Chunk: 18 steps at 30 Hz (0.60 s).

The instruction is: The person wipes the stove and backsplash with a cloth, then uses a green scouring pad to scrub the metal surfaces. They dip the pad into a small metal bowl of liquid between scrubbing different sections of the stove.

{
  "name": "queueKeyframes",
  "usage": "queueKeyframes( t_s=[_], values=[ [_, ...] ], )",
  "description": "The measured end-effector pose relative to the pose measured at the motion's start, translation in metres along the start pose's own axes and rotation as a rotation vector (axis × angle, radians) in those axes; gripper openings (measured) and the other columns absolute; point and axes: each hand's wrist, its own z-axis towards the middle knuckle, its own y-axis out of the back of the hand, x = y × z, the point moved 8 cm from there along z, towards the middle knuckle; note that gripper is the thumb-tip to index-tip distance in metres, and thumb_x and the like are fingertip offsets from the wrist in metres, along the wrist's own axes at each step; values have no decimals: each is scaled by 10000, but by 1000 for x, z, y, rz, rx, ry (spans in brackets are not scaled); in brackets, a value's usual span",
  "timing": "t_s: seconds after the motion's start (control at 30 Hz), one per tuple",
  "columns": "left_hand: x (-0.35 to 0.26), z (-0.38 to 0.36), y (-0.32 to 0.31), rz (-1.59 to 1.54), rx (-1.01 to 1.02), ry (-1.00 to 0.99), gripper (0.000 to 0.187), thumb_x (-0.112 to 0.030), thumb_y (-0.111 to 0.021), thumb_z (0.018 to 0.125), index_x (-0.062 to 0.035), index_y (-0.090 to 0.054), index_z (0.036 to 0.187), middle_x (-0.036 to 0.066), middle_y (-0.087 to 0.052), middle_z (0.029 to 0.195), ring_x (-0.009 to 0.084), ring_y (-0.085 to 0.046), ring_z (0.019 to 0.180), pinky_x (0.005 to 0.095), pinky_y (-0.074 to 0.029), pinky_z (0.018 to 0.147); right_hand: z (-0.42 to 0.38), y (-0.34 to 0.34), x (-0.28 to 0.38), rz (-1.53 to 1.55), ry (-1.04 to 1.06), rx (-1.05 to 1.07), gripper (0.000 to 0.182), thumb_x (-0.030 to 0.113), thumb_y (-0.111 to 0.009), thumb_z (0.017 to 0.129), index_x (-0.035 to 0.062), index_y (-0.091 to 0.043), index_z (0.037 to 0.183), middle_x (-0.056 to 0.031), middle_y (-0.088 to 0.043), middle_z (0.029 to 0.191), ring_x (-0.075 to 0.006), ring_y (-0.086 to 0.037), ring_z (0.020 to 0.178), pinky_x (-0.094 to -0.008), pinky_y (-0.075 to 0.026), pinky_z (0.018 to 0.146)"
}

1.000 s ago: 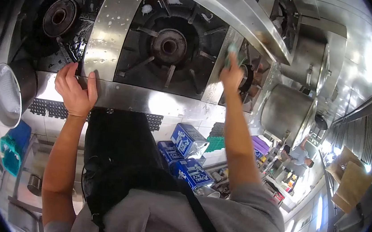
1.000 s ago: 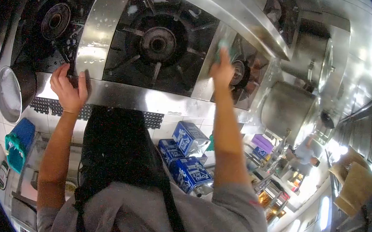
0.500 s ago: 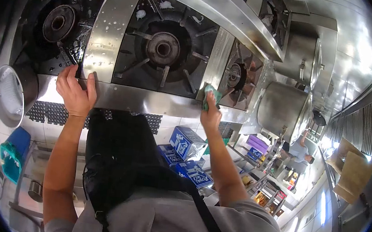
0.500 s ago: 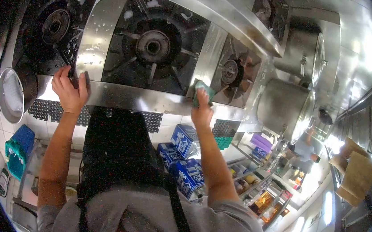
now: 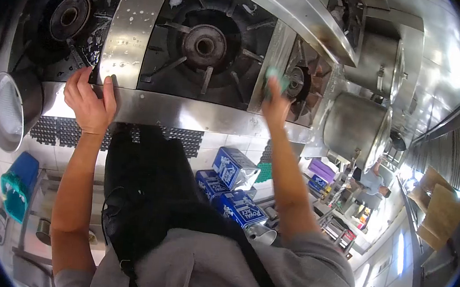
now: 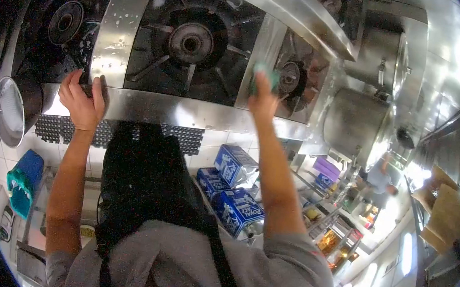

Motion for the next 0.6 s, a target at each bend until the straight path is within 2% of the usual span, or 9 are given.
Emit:
queueKeyframes(
  t_s=[0.1, 0.13, 0.2, 0.27, 0.33, 0.4, 0.5, 0.53, 0.6],
  values=[
    [3, 0, 2, 21, -3, 20, 447, -265, -678, 899, -11, -545, 1242, 167, -544, 1240, 367, -487, 1158, 483, -347, 1007, -92, 7, 52, -93, 73, 77, 900, -107, -583, 646, 192, -438, 1483, -81, -429, 1527, -296, -612, 1205, -361, -587, 844],
    [2, 1, 3, 24, -6, 15, 448, -265, -677, 899, -9, -544, 1242, 168, -545, 1237, 367, -488, 1157, 483, -348, 1006, -82, 4, 52, -88, 82, 75, 900, -107, -583, 646, 192, -438, 1483, -81, -429, 1527, -296, -612, 1205, -361, -587, 844],
    [0, 1, 2, 16, -4, -4, 453, -267, -674, 900, -6, -541, 1245, 172, -545, 1232, 372, -487, 1153, 486, -349, 1003, -53, -7, 36, -56, 30, 102, 863, -98, -590, 649, 167, -459, 1460, -80, -434, 1523, -285, -445, 1382, -354, -555, 933],
    [-1, 1, 1, 30, -2, 3, 453, -266, -673, 901, -5, -540, 1246, 174, -545, 1232, 374, -487, 1152, 487, -349, 1001, 32, -5, 22, 145, -41, 32, 732, -93, -510, 703, 130, -529, 1400, -144, -516, 1431, -299, -579, 1234, -413, -486, 1030],
    [-1, 2, 0, 45, -3, 0, 453, -266, -672, 902, -5, -540, 1247, 175, -545, 1232, 377, -487, 1150, 487, -349, 999, 112, 3, 13, 101, 30, -68, 669, 21, -527, 728, 175, -565, 1379, -155, -587, 1340, -327, -627, 1138, -409, -524, 964],
    [-2, 0, 1, 49, 1, -2, 449, -266, -671, 904, -3, -543, 1245, 179, -543, 1234, 378, -488, 1149, 488, -351, 992, 151, 13, 10, 11, -62, 44, 634, 4, -510, 727, 177, -610, 1328, -192, -650, 1192, -370, -662, 1021, -431, -541, 888],
    [-2, 0, 2, 46, 1, 0, 446, -261, -675, 902, -2, -544, 1241, 180, -549, 1226, 376, -495, 1136, 484, -356, 983, 115, 4, 7, 18, 59, -54, 614, 24, -570, 756, 200, -553, 1344, -158, -581, 1349, -384, -671, 980, -458, -560, 857],
    [-1, -2, 4, 42, 2, 3, 446, -261, -675, 902, -2, -544, 1241, 180, -549, 1226, 376, -495, 1136, 484, -356, 983, 89, -1, 14, -68, -65, 89, 683, 7, -578, 742, 212, -515, 1390, -132, -553, 1396, -373, -677, 980, -422, -573, 846],
    [-1, 1, 5, 28, -9, 12, 443, -259, -681, 898, -4, -545, 1233, 181, -557, 1214, 375, -502, 1122, 478, -363, 975, -18, -7, 46, -146, 55, 43, 803, -41, -611, 684, 163, -466, 1447, -122, -449, 1504, -336, -567, 1247, -363, -581, 870]
  ],
)
